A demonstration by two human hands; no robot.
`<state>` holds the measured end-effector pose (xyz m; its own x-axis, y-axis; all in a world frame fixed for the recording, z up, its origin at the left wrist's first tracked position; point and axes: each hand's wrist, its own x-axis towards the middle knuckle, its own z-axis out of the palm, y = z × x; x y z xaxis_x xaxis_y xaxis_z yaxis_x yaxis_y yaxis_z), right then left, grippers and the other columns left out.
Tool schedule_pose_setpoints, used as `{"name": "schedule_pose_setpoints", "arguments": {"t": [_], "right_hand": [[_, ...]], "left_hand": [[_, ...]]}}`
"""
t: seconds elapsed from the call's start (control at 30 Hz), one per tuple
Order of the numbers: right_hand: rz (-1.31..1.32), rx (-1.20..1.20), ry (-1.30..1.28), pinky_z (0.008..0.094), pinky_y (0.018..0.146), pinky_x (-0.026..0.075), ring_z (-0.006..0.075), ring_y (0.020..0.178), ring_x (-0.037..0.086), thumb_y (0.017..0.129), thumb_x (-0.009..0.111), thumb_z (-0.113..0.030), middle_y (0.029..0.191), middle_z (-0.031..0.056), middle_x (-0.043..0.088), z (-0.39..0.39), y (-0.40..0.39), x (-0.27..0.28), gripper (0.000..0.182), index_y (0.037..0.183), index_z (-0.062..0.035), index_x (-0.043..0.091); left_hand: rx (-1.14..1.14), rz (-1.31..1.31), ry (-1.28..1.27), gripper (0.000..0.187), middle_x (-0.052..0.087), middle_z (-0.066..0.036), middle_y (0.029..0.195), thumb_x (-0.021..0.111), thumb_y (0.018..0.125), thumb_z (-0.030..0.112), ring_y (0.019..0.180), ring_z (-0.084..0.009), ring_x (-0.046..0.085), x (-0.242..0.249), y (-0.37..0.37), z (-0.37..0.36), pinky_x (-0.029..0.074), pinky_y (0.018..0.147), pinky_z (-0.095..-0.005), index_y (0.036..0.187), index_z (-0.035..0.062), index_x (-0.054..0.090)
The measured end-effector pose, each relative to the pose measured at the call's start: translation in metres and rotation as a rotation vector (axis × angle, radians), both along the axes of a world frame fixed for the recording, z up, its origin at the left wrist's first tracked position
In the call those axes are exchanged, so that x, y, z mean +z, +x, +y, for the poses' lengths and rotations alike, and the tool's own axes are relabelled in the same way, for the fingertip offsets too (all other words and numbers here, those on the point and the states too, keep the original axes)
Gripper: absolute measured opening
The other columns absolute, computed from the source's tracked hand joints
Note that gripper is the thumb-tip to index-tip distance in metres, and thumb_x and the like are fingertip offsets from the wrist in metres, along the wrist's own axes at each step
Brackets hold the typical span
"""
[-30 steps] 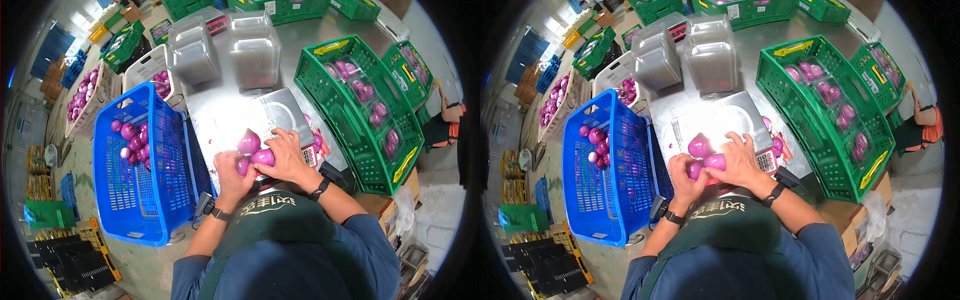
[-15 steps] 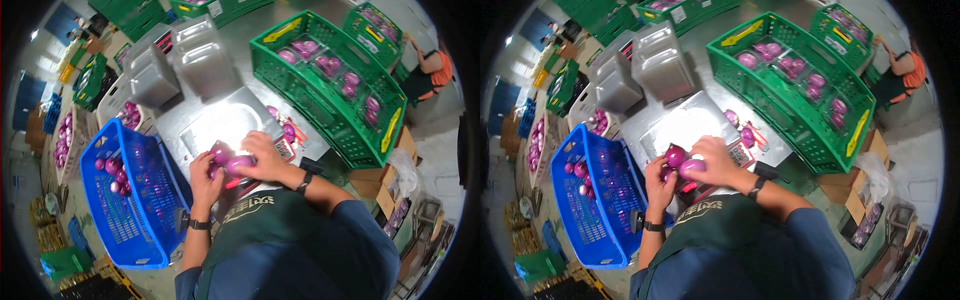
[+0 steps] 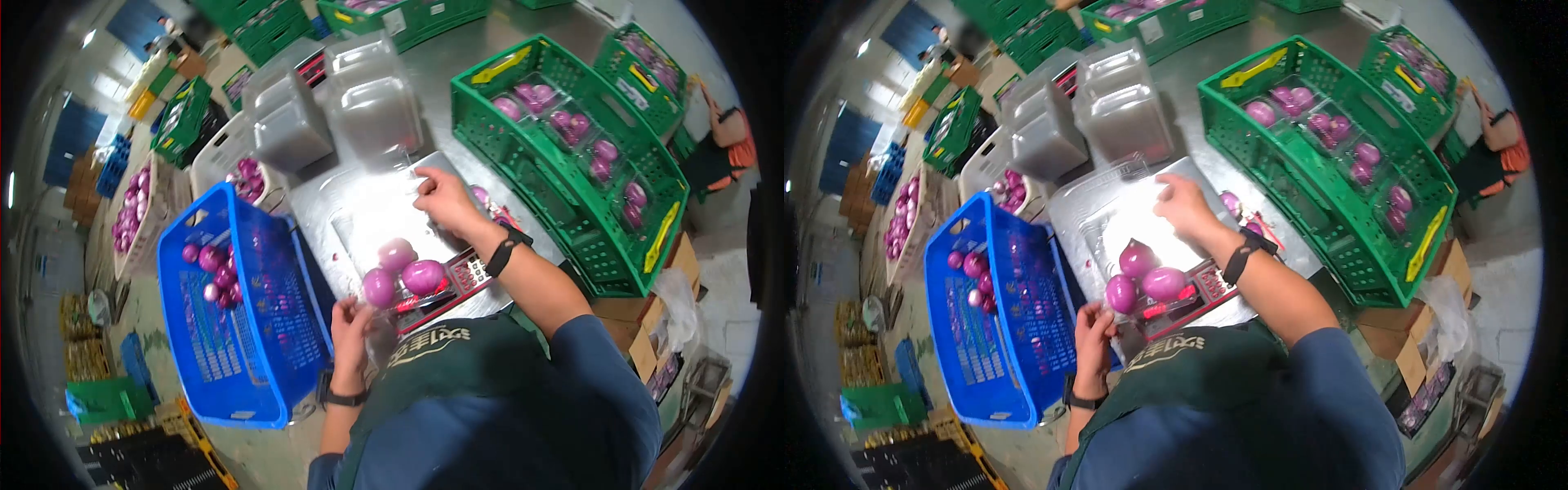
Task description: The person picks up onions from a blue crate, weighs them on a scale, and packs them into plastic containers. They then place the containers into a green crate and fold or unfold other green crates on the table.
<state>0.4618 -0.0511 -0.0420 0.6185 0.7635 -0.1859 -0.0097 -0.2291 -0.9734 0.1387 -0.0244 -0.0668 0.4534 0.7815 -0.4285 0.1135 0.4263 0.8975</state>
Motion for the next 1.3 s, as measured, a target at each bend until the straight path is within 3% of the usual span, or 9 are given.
{"name": "schedule_pose_setpoints", "arguments": {"t": [0.13,0.2,0.33,0.47,0.77,0.93,0.97,1.1,1.3], "right_hand": [[-0.954,0.354,0.32,0.0335,0.071,0.055,0.0223,0.085,0.066,0.075,0.071,-0.008,0.103,0.0118,0.064,-0.079,-0.009,0.019,0.072,0.145,-0.0107,0.055],[-0.801,0.647,-0.166,0.0437,0.081,0.055,0.0313,0.092,0.067,0.075,0.07,-0.021,0.093,0.015,0.067,-0.122,-0.023,0.047,0.081,0.153,-0.0182,0.047],[-0.035,0.41,-0.057,0.0364,0.064,0.056,0.0218,0.062,0.067,0.083,0.062,-0.007,0.074,0.0102,0.068,-0.134,-0.056,0.027,0.088,0.162,-0.0172,0.027],[0.251,0.215,-0.043,0.0302,0.056,0.052,0.0138,0.06,0.063,0.086,0.061,-0.002,0.074,0.0082,0.068,-0.127,-0.061,-0.007,0.062,0.146,0.0045,0.048],[0.137,0.076,0.046,0.0273,0.059,0.05,0.009,0.068,0.061,0.087,0.066,0.005,0.077,0.0019,0.064,-0.139,-0.046,-0.019,0.032,0.118,0.0029,0.061],[0.275,0.027,0.456,0.0245,0.075,0.049,0.0084,0.088,0.056,0.085,0.073,-0.001,0.104,0.001,0.052,-0.138,-0.036,0.033,0.05,0.127,-0.0053,0.047],[-0.145,0.03,0.471,0.025,0.079,0.05,0.01,0.091,0.056,0.084,0.077,-0.004,0.11,0.0035,0.051,-0.132,-0.028,0.031,0.051,0.122,-0.007,0.044],[0.245,-0.245,0.536,0.0289,0.088,0.051,0.0124,0.103,0.055,0.082,0.084,-0.008,0.11,0.0062,0.053,-0.108,-0.023,0.086,0.05,0.111,-0.0068,0.045],[-0.107,-0.533,0.634,0.0269,0.082,0.051,0.0122,0.095,0.057,0.078,0.086,-0.009,0.105,0.0033,0.057,-0.116,0.079,0.124,0.045,0.109,-0.0061,0.054]], "left_hand": [[-0.017,-0.238,-0.28,0.039,0.068,-0.013,0.11,0.065,0.095,0.023,0.093,-0.0287,0.067,0.032,-0.012,-0.02,0.055,0.076,-0.0408,0.128,0.0055,0.056],[0.04,-0.343,-0.328,0.027,0.07,-0.012,0.103,0.064,0.097,0.026,0.092,-0.028,0.067,0.035,-0.012,-0.022,0.055,0.074,-0.0367,0.116,0.0075,0.063],[0.027,-0.226,-0.292,0.009,0.065,-0.011,0.087,0.062,0.094,0.015,0.077,-0.0247,0.066,-0.002,-0.007,-0.001,0.051,0.059,-0.0326,0.094,0.0074,0.057],[0.003,-0.173,-0.197,0.01,0.06,-0.01,0.077,0.06,0.09,0.003,0.066,-0.0233,0.063,0.003,0.009,0.011,0.049,0.052,-0.0323,0.088,0.0069,0.051],[-0.09,-0.173,-0.035,0.015,0.067,-0.016,0.076,0.061,0.085,-0.009,0.061,-0.0217,0.066,0.002,0.035,0.0,0.053,0.055,-0.0316,0.09,0.0022,0.054],[-0.227,-0.274,0.035,0.014,0.071,-0.012,0.083,0.069,0.092,-0.001,0.069,-0.0164,0.066,0.045,0.05,-0.011,0.055,0.063,-0.0297,0.094,0.003,0.055],[-0.242,-0.299,0.102,0.015,0.07,-0.011,0.083,0.07,0.092,-0.002,0.07,-0.0156,0.066,0.054,0.057,-0.015,0.055,0.063,-0.0294,0.094,0.0031,0.055],[-0.33,-0.277,0.257,0.018,0.069,-0.006,0.088,0.072,0.091,-0.003,0.075,-0.0113,0.065,0.093,0.085,-0.025,0.054,0.066,-0.0266,0.097,0.003,0.057],[-0.193,-0.181,0.6,0.012,0.071,-0.006,0.091,0.073,0.091,-0.001,0.077,-0.0107,0.066,0.119,0.056,0.004,0.056,0.067,-0.0245,0.101,0.0007,0.066]]}}
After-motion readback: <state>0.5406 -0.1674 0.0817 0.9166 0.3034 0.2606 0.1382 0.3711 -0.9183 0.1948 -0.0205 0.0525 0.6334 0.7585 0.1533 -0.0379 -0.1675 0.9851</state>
